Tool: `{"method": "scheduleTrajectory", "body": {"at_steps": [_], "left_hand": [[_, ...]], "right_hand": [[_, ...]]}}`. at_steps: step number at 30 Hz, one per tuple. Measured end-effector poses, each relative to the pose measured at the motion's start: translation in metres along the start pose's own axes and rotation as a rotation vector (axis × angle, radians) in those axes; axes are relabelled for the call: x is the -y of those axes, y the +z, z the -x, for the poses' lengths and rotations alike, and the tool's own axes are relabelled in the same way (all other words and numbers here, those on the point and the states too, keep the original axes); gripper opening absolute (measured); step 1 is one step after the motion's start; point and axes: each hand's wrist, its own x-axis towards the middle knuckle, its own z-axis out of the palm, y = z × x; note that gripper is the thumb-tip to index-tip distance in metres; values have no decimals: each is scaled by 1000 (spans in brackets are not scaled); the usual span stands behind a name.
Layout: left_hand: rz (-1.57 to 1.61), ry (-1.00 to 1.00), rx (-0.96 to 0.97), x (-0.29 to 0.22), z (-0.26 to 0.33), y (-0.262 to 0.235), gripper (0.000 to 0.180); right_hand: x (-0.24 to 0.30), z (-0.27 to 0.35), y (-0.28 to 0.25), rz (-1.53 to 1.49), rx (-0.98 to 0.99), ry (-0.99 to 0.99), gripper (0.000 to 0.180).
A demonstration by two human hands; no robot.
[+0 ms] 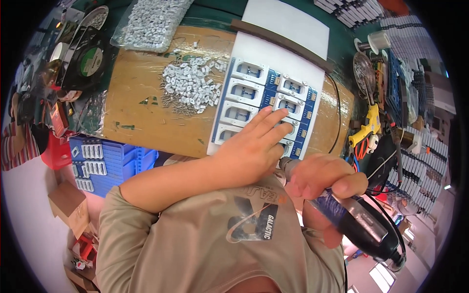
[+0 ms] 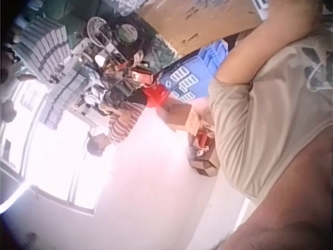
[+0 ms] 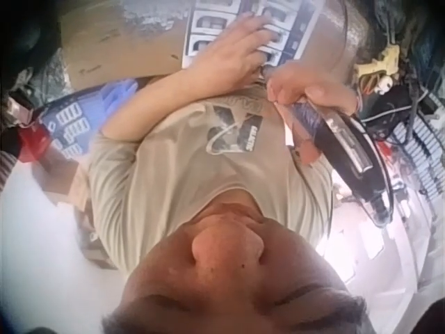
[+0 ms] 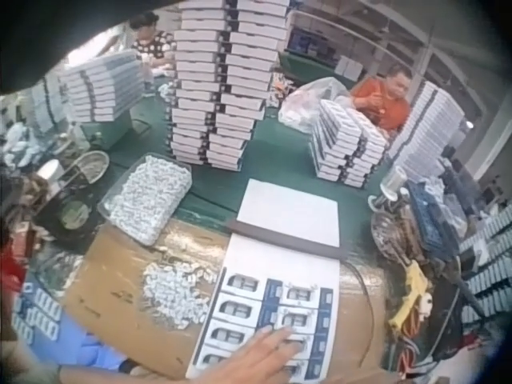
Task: The person fastens components onto a white panel using an electric screwdriver.
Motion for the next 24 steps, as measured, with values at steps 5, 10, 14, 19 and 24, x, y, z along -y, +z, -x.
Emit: {"method": "scheduleTrajectory", "body": {"at_steps": [5, 10, 14, 19, 24], "left_hand": [[11, -22, 20, -3, -4, 2, 16], [-76, -75, -108, 4, 8, -30, 18], [-372, -181, -185, 35, 36, -72, 13], [-479, -350, -164, 42, 46, -79, 11], [-447, -395, -124, 39, 50, -79, 12]], "right_hand": [[5, -14, -25, -187, 82, -80, 72], [0, -14, -68, 6, -60, -129, 81], [-14, -6, -86, 117, -196, -100, 80], [-26, 1, -90, 159, -269, -72, 80], [-28, 0, -90, 170, -248, -48, 80]]}}
